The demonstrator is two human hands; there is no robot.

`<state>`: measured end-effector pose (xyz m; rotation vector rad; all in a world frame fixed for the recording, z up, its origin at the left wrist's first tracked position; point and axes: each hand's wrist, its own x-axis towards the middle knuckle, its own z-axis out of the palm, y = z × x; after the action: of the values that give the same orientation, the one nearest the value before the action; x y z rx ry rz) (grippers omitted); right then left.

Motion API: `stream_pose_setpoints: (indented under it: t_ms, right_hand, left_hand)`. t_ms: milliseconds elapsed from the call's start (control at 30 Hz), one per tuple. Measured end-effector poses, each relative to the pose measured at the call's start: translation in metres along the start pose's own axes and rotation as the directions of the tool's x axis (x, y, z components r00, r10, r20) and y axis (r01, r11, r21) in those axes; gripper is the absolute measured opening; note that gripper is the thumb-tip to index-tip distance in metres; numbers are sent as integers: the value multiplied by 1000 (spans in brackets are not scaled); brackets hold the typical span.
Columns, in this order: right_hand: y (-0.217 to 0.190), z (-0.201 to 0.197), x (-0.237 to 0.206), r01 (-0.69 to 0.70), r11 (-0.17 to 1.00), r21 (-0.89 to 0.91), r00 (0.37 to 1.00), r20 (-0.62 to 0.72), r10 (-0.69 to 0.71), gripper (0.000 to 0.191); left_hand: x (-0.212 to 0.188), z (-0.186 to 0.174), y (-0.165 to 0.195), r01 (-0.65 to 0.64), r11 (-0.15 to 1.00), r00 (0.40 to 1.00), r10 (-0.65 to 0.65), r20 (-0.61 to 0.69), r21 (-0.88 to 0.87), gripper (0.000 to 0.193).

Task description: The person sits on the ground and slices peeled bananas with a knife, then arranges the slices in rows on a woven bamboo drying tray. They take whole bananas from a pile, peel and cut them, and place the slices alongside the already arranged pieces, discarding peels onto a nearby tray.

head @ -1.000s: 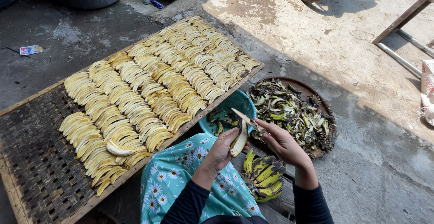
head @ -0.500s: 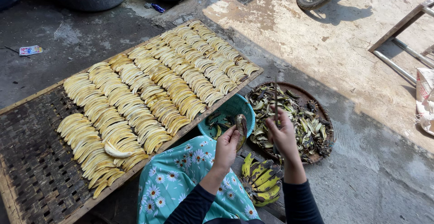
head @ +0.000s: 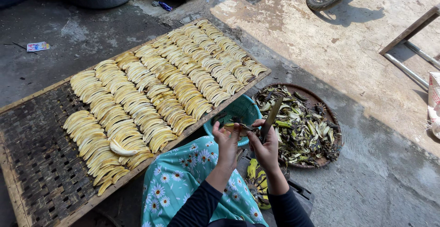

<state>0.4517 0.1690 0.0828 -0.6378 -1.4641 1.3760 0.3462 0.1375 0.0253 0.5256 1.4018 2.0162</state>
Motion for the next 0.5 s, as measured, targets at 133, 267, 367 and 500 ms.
stream_pose_setpoints:
  t_ms: [133,267,367,500]
  right_hand:
    - [-6,1,-9,16,994,-111,1000,13,-14,18]
    - [-10,-10,-15,-33,946,-321,997,49,52,17]
    - [-9,-15,-17,-18,938,-345,996,76,48,11]
    - [-13,-18,-13,-22,931,-365,993,99,63,13]
  left_hand:
    - [6,-8,-3,574,692,818,-459,347,-437,54]
    - [18,-15,1,393,793,901,-232,367,-466,61]
    - [20,-21,5,262,876,906,-79,416,-404,59]
    - [13,-25,12,194,935,861,-18,508,-296,60]
